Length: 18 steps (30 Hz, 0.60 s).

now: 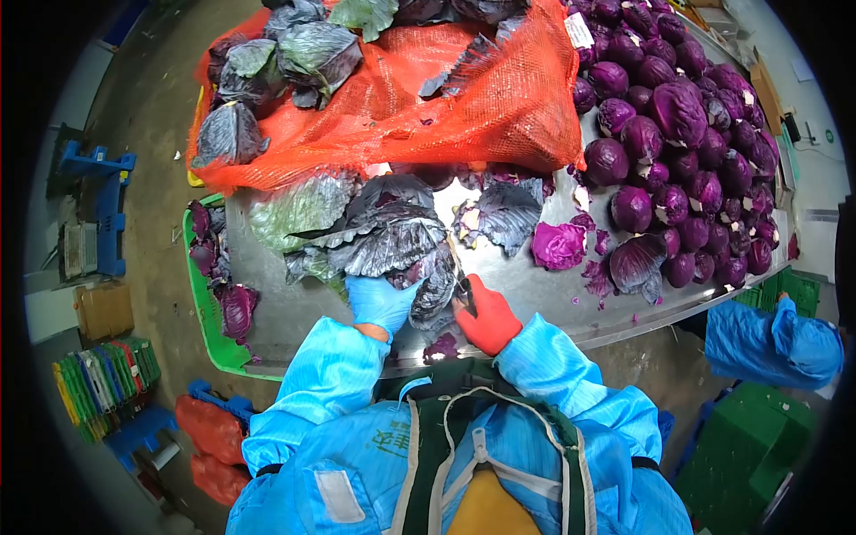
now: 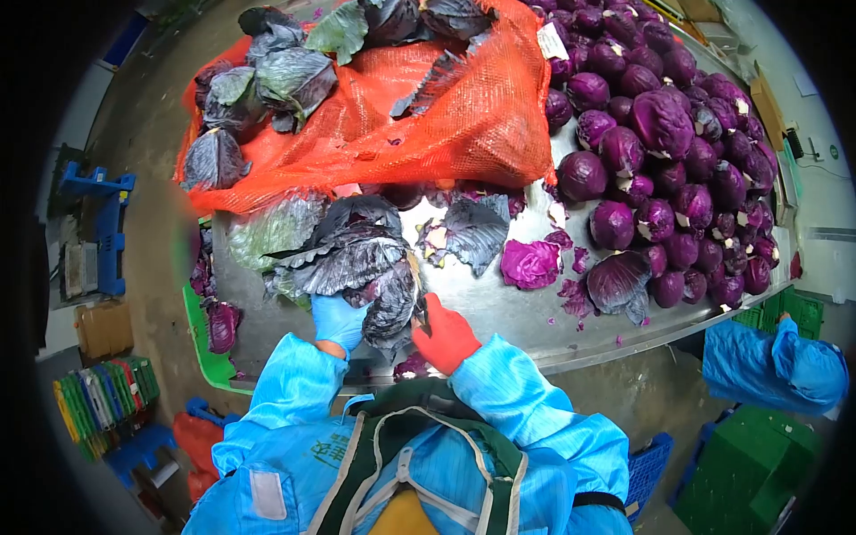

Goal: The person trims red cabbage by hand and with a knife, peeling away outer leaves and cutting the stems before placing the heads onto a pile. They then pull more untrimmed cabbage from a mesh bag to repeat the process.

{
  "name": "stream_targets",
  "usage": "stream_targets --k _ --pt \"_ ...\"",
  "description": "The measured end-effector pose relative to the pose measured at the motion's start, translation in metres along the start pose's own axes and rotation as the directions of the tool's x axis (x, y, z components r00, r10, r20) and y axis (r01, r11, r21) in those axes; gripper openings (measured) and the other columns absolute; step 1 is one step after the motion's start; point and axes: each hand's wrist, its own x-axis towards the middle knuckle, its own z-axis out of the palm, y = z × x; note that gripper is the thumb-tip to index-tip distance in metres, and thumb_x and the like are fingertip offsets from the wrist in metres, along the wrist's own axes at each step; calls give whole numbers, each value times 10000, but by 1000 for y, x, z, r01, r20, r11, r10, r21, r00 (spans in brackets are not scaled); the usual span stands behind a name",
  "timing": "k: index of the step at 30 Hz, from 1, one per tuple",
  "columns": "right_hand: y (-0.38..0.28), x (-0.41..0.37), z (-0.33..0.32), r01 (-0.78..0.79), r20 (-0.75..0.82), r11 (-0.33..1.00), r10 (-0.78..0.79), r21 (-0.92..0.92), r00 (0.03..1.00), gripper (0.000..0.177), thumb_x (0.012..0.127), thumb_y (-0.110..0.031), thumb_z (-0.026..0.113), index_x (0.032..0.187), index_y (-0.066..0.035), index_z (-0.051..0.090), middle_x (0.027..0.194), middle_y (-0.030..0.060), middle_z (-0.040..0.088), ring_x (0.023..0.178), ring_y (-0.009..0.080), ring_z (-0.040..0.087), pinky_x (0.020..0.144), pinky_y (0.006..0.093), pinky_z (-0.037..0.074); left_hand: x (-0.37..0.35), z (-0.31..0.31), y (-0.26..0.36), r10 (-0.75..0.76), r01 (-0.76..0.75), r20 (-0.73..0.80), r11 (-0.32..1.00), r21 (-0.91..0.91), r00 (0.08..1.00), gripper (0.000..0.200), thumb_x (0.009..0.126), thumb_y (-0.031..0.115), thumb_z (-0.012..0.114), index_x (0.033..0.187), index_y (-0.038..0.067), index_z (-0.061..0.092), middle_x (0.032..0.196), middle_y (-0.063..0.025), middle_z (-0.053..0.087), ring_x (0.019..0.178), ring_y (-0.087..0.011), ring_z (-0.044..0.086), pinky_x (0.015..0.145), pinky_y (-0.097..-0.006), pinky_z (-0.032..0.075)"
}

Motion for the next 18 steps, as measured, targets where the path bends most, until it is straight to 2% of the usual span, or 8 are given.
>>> stream_targets --k 4,6,8,10,12,14,16,18 --pt "13 20 -2 -67 -57 988 59 -142 997 380 797 -258 596 1037 14 481 829 254 606 796 426 582 695 501 435 7 5 14 76 -77 -12 991 -105 997 663 647 367 781 1190 51 570 1154 -183 578 1097 -373 513 995 -471 342" --pt "30 35 -9 -64 -27 986 61 -152 998 401 789 -270 599 1050 13 487 844 261 603 814 430 580 709 501 437 9 7 28 210 -218 -87 971 -100 974 466 662 243 785 1047 27 638 1060 -150 629 1000 -313 578 935 -414 407" --pt "38 40 -13 -51 -5 985 51 -168 999 422 780 -282 602 1063 12 494 860 268 600 832 434 578 723 502 439 4 12 35 198 -179 -254 979 96 947 543 627 292 797 1072 30 627 1087 -154 618 1040 -324 556 976 -440 357" --pt "26 35 -20 -84 52 985 93 -152 994 370 797 -288 586 1015 -8 480 850 255 622 829 414 601 739 485 465 6 9 25 152 -152 64 988 -6 986 747 619 508 754 1204 81 572 1206 -153 569 1129 -367 487 1033 -508 262" --pt "6 20 -32 -213 176 977 214 -26 961 356 806 -287 577 1012 -12 486 866 269 618 865 429 593 774 479 465 -4 5 21 70 -67 120 997 -27 990 734 636 504 748 1218 93 570 1224 -143 563 1152 -346 484 1045 -482 273" --pt "13 19 -24 -135 142 986 148 -99 979 354 802 -267 578 1027 -8 489 883 272 613 878 435 585 782 486 459 -10 6 16 -26 75 229 976 -204 973 742 626 514 758 1215 101 578 1247 -130 556 1171 -319 487 1058 -445 285" --pt "29 39 -11 -147 122 978 165 -148 979 360 793 -252 589 1048 -14 501 875 266 609 869 437 579 766 484 456 -6 7 12 69 -55 130 993 -108 989 757 625 500 782 1214 77 567 1235 -122 567 1135 -293 529 1025 -421 352" --pt "43 56 -5 -87 64 977 101 -195 993 357 784 -244 598 1039 -13 503 877 267 606 867 451 566 752 500 447 -7 14 16 -30 26 -9 957 -288 1000 737 603 437 823 1175 41 579 1189 -130 590 1107 -280 549 1011 -419 370"
